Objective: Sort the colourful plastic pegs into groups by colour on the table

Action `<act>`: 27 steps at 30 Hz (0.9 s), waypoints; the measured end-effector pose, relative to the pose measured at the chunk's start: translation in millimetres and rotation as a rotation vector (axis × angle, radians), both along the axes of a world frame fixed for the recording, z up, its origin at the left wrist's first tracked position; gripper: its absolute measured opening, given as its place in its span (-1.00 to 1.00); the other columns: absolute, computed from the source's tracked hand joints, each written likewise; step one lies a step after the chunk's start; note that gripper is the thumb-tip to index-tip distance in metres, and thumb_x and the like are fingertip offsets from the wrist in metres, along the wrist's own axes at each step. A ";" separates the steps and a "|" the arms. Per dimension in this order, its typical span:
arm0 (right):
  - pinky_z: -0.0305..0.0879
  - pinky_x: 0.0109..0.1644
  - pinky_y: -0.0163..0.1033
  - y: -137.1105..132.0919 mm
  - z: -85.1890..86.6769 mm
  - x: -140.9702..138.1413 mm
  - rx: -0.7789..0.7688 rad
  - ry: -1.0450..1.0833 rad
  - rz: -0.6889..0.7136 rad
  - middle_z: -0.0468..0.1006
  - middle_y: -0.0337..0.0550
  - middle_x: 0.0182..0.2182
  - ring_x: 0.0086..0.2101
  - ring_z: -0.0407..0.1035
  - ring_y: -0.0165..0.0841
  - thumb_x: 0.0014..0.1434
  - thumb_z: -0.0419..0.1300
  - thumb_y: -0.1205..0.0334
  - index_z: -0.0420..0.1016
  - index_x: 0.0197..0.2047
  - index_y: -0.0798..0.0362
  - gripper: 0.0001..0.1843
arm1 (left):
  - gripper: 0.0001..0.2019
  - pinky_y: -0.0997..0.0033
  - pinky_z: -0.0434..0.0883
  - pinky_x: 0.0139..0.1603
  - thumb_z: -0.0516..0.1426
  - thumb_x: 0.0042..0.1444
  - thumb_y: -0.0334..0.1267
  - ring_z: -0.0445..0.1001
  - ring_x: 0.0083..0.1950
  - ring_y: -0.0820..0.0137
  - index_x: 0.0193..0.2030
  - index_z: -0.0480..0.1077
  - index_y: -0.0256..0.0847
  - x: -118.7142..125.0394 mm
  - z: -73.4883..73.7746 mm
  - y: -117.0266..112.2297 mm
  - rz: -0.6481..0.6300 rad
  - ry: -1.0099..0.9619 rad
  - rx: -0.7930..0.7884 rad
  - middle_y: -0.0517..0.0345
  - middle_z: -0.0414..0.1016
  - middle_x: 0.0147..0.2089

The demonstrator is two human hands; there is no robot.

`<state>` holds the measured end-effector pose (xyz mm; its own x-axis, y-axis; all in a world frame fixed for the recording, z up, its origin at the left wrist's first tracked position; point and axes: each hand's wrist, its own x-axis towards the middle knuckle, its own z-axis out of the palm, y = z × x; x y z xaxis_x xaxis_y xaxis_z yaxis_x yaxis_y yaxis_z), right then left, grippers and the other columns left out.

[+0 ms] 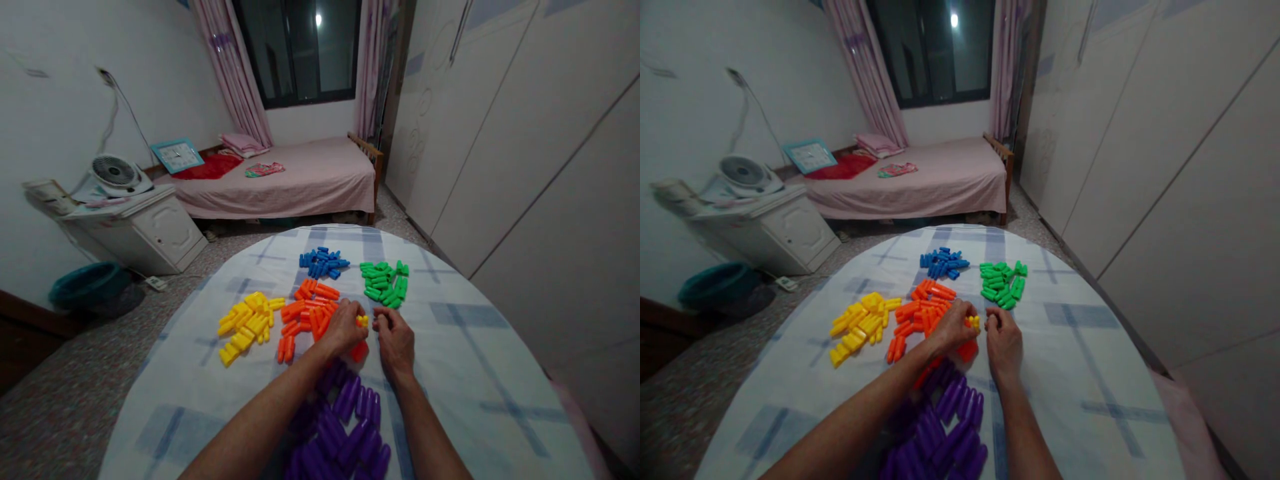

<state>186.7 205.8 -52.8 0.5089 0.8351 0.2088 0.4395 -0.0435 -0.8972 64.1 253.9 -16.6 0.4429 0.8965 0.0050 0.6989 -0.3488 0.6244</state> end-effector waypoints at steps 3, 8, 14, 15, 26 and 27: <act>0.27 -0.21 -0.26 -0.2 0.4 -0.3 -0.015 -0.018 0.012 0.57 -0.17 -0.36 -0.37 0.43 -0.33 0.13 -0.04 0.14 0.49 -0.21 0.02 -0.68 | -0.85 0.42 0.33 -0.19 0.16 -0.13 -0.40 0.33 -0.24 0.42 -0.35 0.33 -0.25 -0.2 -1.2 2.6 0.049 -0.226 -0.015 0.16 0.32 -0.28; 0.26 -0.25 -0.26 -0.1 1.5 -0.2 -0.041 -0.014 0.019 0.56 -0.17 -0.39 -0.39 0.42 -0.32 0.12 -0.05 0.11 0.49 -0.21 0.03 -0.66 | -0.94 0.45 0.37 -0.19 0.10 -0.05 -0.40 0.40 -0.28 0.47 -0.37 0.33 -0.24 -13.4 25.0 0.8 0.095 -0.575 -0.073 0.22 0.40 -0.37; 0.25 -0.19 -0.24 -0.7 4.0 -0.7 -0.069 -0.045 0.006 0.57 -0.12 -0.34 -0.32 0.42 -0.29 0.11 -0.06 0.10 0.51 -0.21 0.04 -0.63 | -0.84 0.32 0.38 -0.05 0.05 0.08 -0.28 0.42 -0.15 0.38 -0.19 0.36 -0.19 -98.6 51.0 -13.6 0.354 -0.406 0.335 0.13 0.45 -0.21; 0.25 -0.19 -0.23 -0.7 3.9 -0.7 -0.068 -0.052 0.004 0.57 -0.11 -0.33 -0.32 0.42 -0.29 0.11 -0.06 0.10 0.51 -0.21 0.04 -0.63 | -0.82 0.29 0.38 -0.04 0.05 0.08 -0.27 0.42 -0.14 0.36 -0.17 0.36 -0.20 -117.1 50.5 -16.6 0.405 -0.325 0.401 0.11 0.44 -0.19; 0.24 -0.21 -0.25 1.1 -1.1 0.2 -0.067 -0.088 -0.009 0.57 -0.13 -0.32 -0.35 0.42 -0.31 0.09 -0.05 0.11 0.51 -0.21 0.04 -0.63 | -0.57 0.23 0.38 0.04 0.10 0.07 -0.25 0.37 0.02 0.24 0.12 0.29 -0.09 -173.7 30.9 -85.8 0.239 0.242 0.377 -0.01 0.30 0.09; 0.24 -0.21 -0.25 0.9 -0.4 -0.1 -0.068 -0.089 -0.008 0.57 -0.13 -0.33 -0.35 0.42 -0.31 0.09 -0.06 0.11 0.51 -0.22 0.04 -0.63 | -0.52 0.26 0.40 0.01 0.13 0.04 -0.25 0.39 0.00 0.27 0.15 0.27 -0.05 -168.6 27.9 -92.0 0.175 0.246 0.304 0.01 0.27 0.12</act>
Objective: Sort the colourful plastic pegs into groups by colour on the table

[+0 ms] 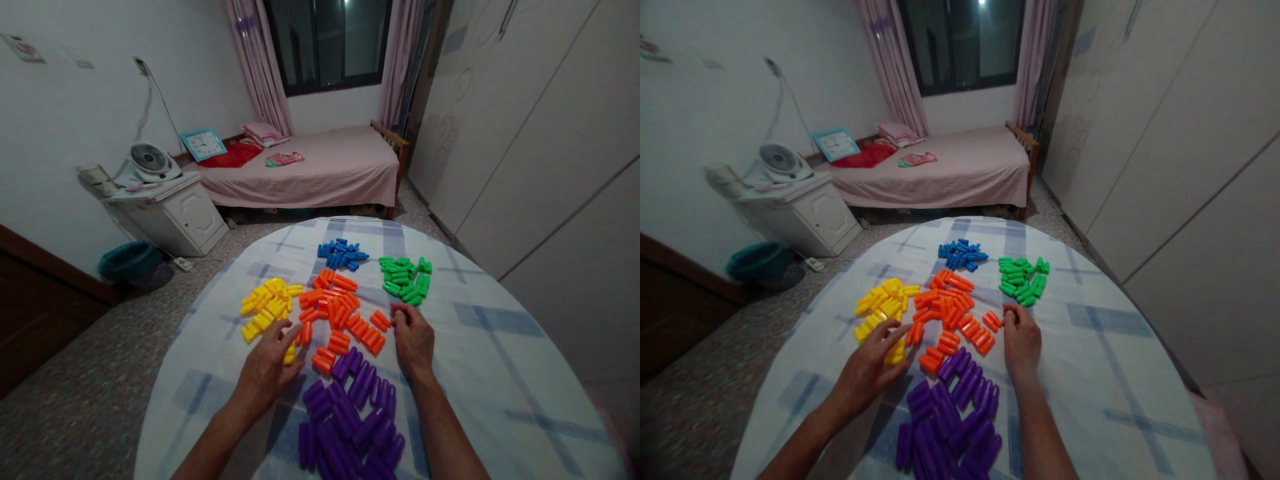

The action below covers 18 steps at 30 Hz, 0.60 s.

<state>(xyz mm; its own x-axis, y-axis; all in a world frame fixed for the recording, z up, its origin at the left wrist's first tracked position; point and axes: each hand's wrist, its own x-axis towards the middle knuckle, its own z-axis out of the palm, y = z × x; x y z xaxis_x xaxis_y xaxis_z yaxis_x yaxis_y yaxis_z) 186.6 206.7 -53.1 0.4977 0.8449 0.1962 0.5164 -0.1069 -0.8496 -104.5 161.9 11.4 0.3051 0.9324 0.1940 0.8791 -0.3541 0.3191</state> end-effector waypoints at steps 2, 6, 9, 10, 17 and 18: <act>0.23 -0.21 -0.24 -0.4 1.8 -0.6 0.000 -0.001 -0.003 0.57 -0.12 -0.35 -0.36 0.41 -0.31 0.09 -0.06 0.10 0.51 -0.22 0.05 -0.62 | -0.45 0.29 0.42 -0.01 0.18 -0.01 -0.27 0.40 0.00 0.29 0.18 0.24 0.01 9.4 -7.1 -7.3 -0.054 0.015 -0.106 0.02 0.22 0.18; 0.23 -0.22 -0.23 -1.0 3.8 -1.0 -0.012 0.012 -0.008 0.57 -0.11 -0.35 -0.36 0.41 -0.29 0.07 -0.05 0.10 0.52 -0.22 0.06 -0.61 | -0.43 0.26 0.39 0.03 0.20 -0.02 -0.24 0.34 0.10 0.23 0.18 0.22 -0.06 25.0 -20.8 -0.4 -0.048 0.016 -0.103 -0.05 0.16 0.21; 0.23 -0.22 -0.24 -1.2 3.4 -0.6 -0.016 0.017 -0.004 0.57 -0.13 -0.34 -0.35 0.41 -0.30 0.08 -0.05 0.11 0.52 -0.22 0.04 -0.63 | -0.50 0.27 0.40 0.00 0.16 0.05 -0.20 0.35 0.07 0.25 0.16 0.22 -0.08 39.6 -25.5 16.4 -0.032 0.009 -0.069 -0.04 0.17 0.18; 0.23 -0.21 -0.24 -1.2 3.2 -0.4 -0.015 0.015 -0.002 0.57 -0.14 -0.34 -0.35 0.41 -0.30 0.08 -0.05 0.11 0.52 -0.21 0.03 -0.63 | -0.53 0.28 0.40 -0.01 0.14 0.06 -0.20 0.35 0.07 0.26 0.14 0.23 -0.08 44.9 -25.7 22.4 -0.024 0.012 -0.066 -0.02 0.18 0.16; 0.24 -0.20 -0.23 -0.4 2.8 -0.2 -0.009 0.014 -0.002 0.57 -0.08 -0.31 -0.32 0.41 -0.28 0.08 -0.05 0.10 0.52 -0.22 0.07 -0.61 | -0.52 0.26 0.35 0.03 0.16 0.06 -0.22 0.33 0.08 0.27 0.15 0.18 -0.06 50.1 -9.1 37.8 0.058 0.082 -0.011 0.02 0.20 0.15; 0.24 -0.20 -0.23 -0.3 2.8 -0.4 -0.007 0.013 -0.003 0.57 -0.08 -0.31 -0.33 0.41 -0.28 0.08 -0.06 0.10 0.52 -0.22 0.07 -0.61 | -0.51 0.26 0.35 0.01 0.16 0.07 -0.21 0.34 0.06 0.27 0.15 0.17 -0.07 44.6 -5.2 34.7 0.088 0.111 -0.003 0.01 0.22 0.12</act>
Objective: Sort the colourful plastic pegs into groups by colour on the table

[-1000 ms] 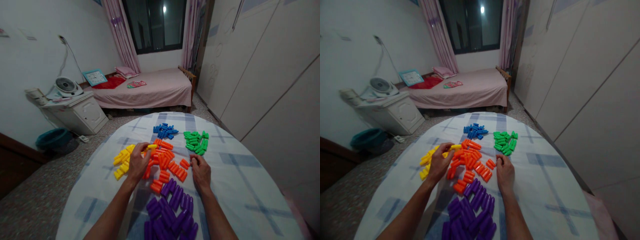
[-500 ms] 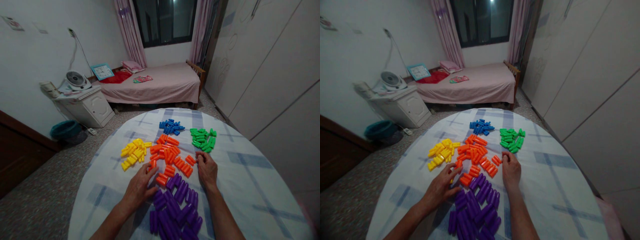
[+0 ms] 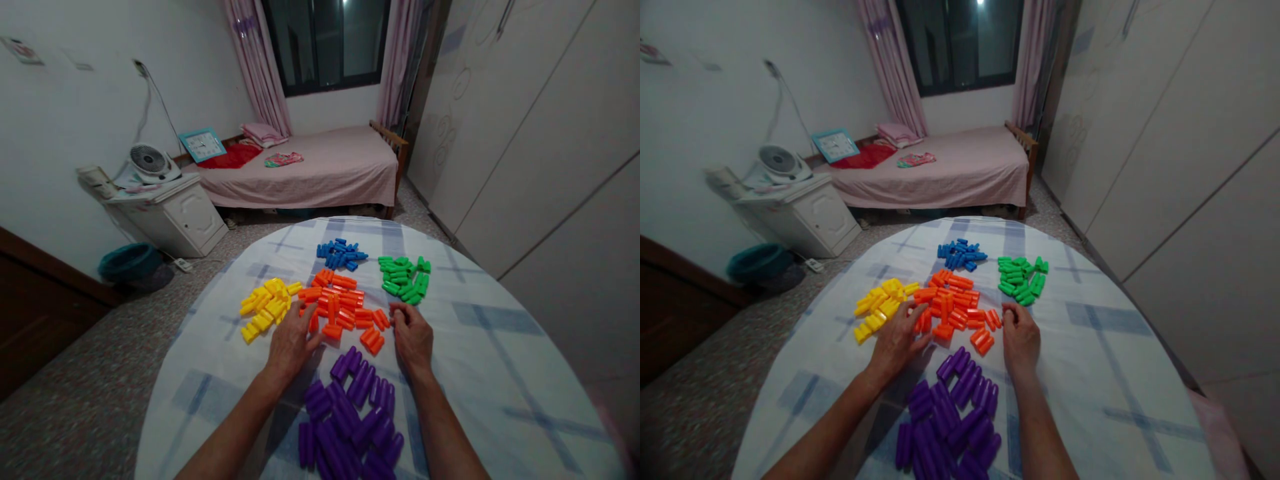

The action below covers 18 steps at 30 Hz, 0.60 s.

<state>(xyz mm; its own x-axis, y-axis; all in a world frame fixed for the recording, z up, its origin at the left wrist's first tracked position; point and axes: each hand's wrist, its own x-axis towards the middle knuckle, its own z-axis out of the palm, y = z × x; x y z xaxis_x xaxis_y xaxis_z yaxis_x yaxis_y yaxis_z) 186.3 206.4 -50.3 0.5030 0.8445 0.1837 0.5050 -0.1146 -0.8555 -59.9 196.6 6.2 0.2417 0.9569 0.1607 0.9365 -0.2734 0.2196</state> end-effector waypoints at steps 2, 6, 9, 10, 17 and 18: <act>0.24 -0.21 -0.23 0.0 0.2 -0.5 0.002 -0.008 0.002 0.57 -0.09 -0.31 -0.34 0.41 -0.29 0.09 -0.06 0.10 0.52 -0.22 0.06 -0.61 | -0.51 0.26 0.36 -0.04 0.17 0.06 -0.17 0.37 0.00 0.25 0.14 0.18 -0.12 -11.2 5.5 -7.4 0.066 0.078 -0.022 -0.01 0.29 0.04; 0.23 -0.21 -0.25 -0.3 0.7 -1.1 0.002 -0.026 0.004 0.58 -0.12 -0.30 -0.33 0.41 -0.31 0.10 -0.06 0.11 0.52 -0.21 0.04 -0.62 | -0.58 0.28 0.35 -0.08 0.17 0.06 -0.14 0.40 -0.06 0.23 0.05 0.24 -0.18 -16.8 -0.3 -11.1 0.106 0.164 -0.105 0.02 0.38 -0.12; 0.23 -0.21 -0.25 -0.6 0.9 -0.5 -0.002 -0.045 0.005 0.57 -0.11 -0.30 -0.33 0.41 -0.31 0.09 -0.07 0.12 0.52 -0.20 0.05 -0.61 | -0.65 0.31 0.35 -0.09 0.09 0.12 -0.18 0.41 -0.08 0.27 0.04 0.24 -0.21 -4.7 -10.2 -1.3 0.090 0.123 -0.105 0.01 0.39 -0.13; 0.24 -0.21 -0.25 -0.6 0.9 -0.3 0.000 -0.049 0.009 0.57 -0.11 -0.30 -0.33 0.41 -0.30 0.09 -0.07 0.12 0.52 -0.21 0.05 -0.61 | -0.65 0.31 0.34 -0.07 0.07 0.14 -0.21 0.40 -0.07 0.27 0.06 0.23 -0.23 -0.3 -11.2 2.0 0.076 0.108 -0.100 0.00 0.38 -0.12; 0.24 -0.20 -0.25 -1.4 0.4 -1.1 0.000 -0.027 0.013 0.58 -0.12 -0.31 -0.33 0.42 -0.30 0.11 -0.06 0.10 0.51 -0.21 0.04 -0.62 | -0.48 0.20 0.30 0.02 0.18 0.01 -0.15 0.29 0.06 0.20 0.14 0.20 -0.09 5.5 4.9 -6.8 -0.136 0.092 -0.046 0.00 0.29 0.05; 0.23 -0.21 -0.25 -1.4 0.3 -1.4 -0.007 -0.029 0.010 0.58 -0.13 -0.31 -0.33 0.42 -0.30 0.11 -0.06 0.10 0.51 -0.21 0.03 -0.63 | -0.47 0.20 0.30 0.02 0.20 -0.01 -0.13 0.29 0.06 0.20 0.13 0.21 -0.07 5.7 4.9 -8.9 -0.160 0.087 -0.045 0.01 0.28 0.07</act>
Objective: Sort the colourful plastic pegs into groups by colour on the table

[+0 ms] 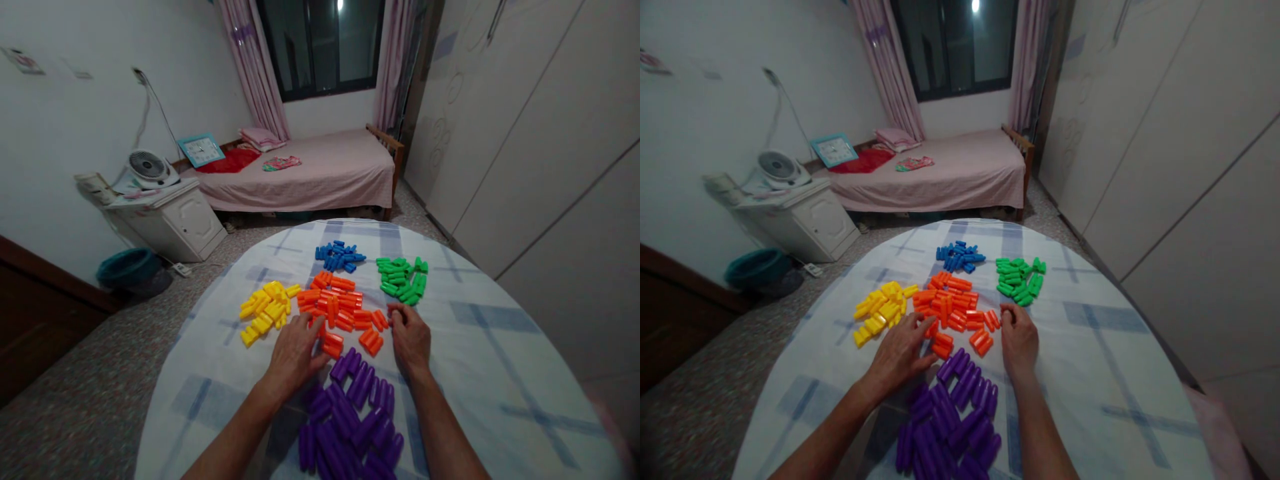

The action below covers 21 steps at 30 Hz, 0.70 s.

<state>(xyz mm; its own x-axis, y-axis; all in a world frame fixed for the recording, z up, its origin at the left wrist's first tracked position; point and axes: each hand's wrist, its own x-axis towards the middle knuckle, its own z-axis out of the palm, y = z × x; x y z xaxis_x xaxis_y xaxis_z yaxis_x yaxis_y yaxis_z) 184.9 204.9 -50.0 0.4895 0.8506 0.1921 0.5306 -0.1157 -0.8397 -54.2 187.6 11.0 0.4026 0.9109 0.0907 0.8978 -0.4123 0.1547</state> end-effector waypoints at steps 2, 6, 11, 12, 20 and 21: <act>0.23 -0.21 -0.25 -0.1 0.0 -0.3 -0.005 -0.003 -0.003 0.58 -0.13 -0.30 -0.32 0.42 -0.30 0.11 -0.06 0.10 0.52 -0.21 0.02 -0.63 | -0.51 0.21 0.31 0.01 0.20 -0.01 -0.13 0.28 0.05 0.20 0.09 0.25 -0.08 3.1 -3.6 -0.5 -0.010 -0.007 0.003 0.03 0.28 0.06; 0.23 -0.21 -0.24 -0.2 0.6 0.2 -0.002 -0.006 -0.004 0.58 -0.14 -0.30 -0.32 0.42 -0.30 0.11 -0.06 0.11 0.52 -0.20 0.01 -0.63 | -0.72 0.27 0.33 -0.04 0.14 0.07 -0.21 0.31 0.00 0.25 -0.06 0.32 -0.17 15.7 -12.9 9.9 0.050 0.000 0.010 0.03 0.32 -0.04; 0.22 -0.22 -0.25 -0.1 -0.3 0.3 0.006 -0.009 0.000 0.58 -0.16 -0.30 -0.31 0.42 -0.30 0.12 -0.05 0.11 0.52 -0.20 -0.01 -0.64 | -0.74 0.19 0.32 -0.02 0.11 0.09 -0.24 0.30 -0.01 0.19 -0.06 0.33 -0.19 30.4 -2.6 13.9 0.039 -0.004 0.112 -0.01 0.33 -0.03; 0.22 -0.21 -0.25 0.0 -0.8 0.2 0.008 -0.008 -0.001 0.58 -0.16 -0.30 -0.31 0.42 -0.30 0.12 -0.05 0.11 0.52 -0.20 -0.01 -0.64 | -0.73 0.18 0.31 0.01 0.10 0.10 -0.25 0.29 0.01 0.19 -0.04 0.33 -0.19 35.0 1.2 12.7 0.007 -0.026 0.134 -0.01 0.32 0.00; 0.24 -0.13 -0.21 3.1 -4.3 4.0 0.064 0.064 0.000 0.57 -0.09 -0.26 -0.28 0.41 -0.28 0.10 -0.05 0.09 0.52 -0.22 0.05 -0.62 | -0.75 0.19 0.27 0.12 0.00 0.19 -0.24 0.22 0.16 0.19 -0.05 0.39 -0.21 102.6 -7.1 23.4 -0.656 0.011 0.098 -0.01 0.34 0.06; 0.24 -0.12 -0.20 3.5 -4.5 4.5 0.070 0.076 -0.011 0.57 -0.09 -0.25 -0.27 0.41 -0.27 0.10 -0.05 0.08 0.52 -0.23 0.05 -0.62 | -0.75 0.15 0.27 0.12 0.00 0.20 -0.24 0.21 0.17 0.15 -0.06 0.40 -0.22 108.4 -11.6 27.4 -0.675 0.045 0.116 -0.02 0.33 0.08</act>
<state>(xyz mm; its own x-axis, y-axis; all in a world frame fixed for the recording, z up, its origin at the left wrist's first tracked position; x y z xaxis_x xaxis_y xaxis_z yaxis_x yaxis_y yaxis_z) 189.4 208.4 -54.5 0.5142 0.8308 0.2128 0.4644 -0.0611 -0.8835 54.2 215.0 -0.5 0.8846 0.4441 0.1424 0.4426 -0.8957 0.0441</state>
